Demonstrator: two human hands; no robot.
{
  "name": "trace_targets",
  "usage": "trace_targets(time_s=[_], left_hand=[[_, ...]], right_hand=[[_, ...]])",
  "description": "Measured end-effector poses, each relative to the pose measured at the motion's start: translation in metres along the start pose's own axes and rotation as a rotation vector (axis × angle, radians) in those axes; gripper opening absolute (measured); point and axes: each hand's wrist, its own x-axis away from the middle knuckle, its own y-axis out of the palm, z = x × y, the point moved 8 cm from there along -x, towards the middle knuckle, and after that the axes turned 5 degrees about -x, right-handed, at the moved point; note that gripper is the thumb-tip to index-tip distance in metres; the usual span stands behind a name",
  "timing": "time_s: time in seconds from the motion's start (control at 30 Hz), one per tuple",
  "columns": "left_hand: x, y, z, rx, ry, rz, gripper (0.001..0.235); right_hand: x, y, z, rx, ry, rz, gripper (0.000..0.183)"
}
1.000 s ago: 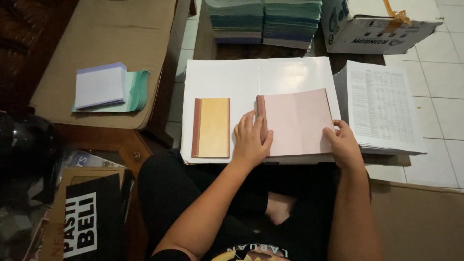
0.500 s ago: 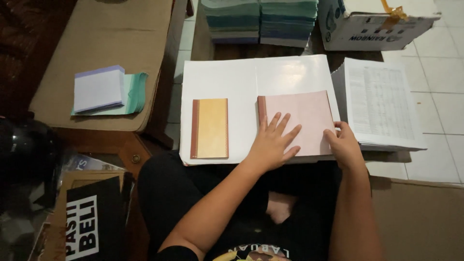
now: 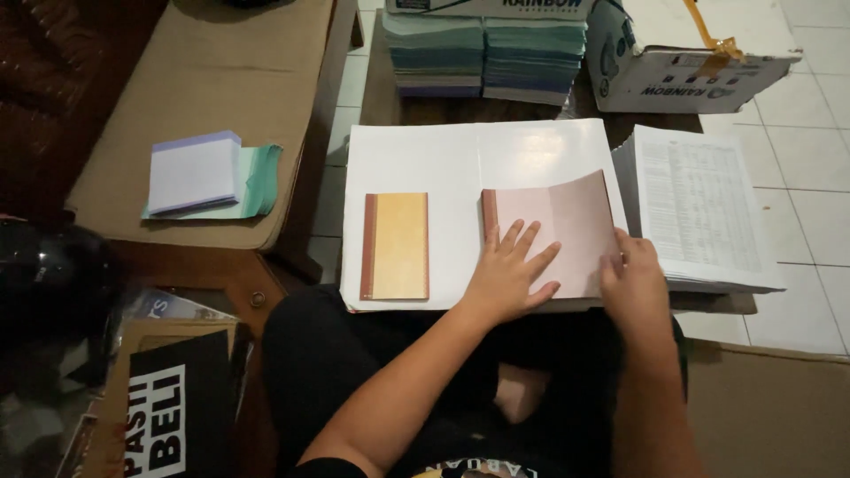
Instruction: The person is flipping through the pages of two small paper pads, likely for inspection or counting purposes.
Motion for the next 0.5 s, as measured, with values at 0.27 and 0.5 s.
trace_targets(time_s=[0.27, 0.5], left_hand=[[-0.002, -0.002, -0.004, 0.035, -0.03, -0.026, 0.059], [-0.007, -0.027, -0.03, 0.743, -0.175, 0.048, 0.076]], right_hand=[[0.0, 0.022, 0.004, -0.987, 0.161, -0.101, 0.034], [0.013, 0.031, -0.051, -0.545, -0.135, -0.218, 0.025]])
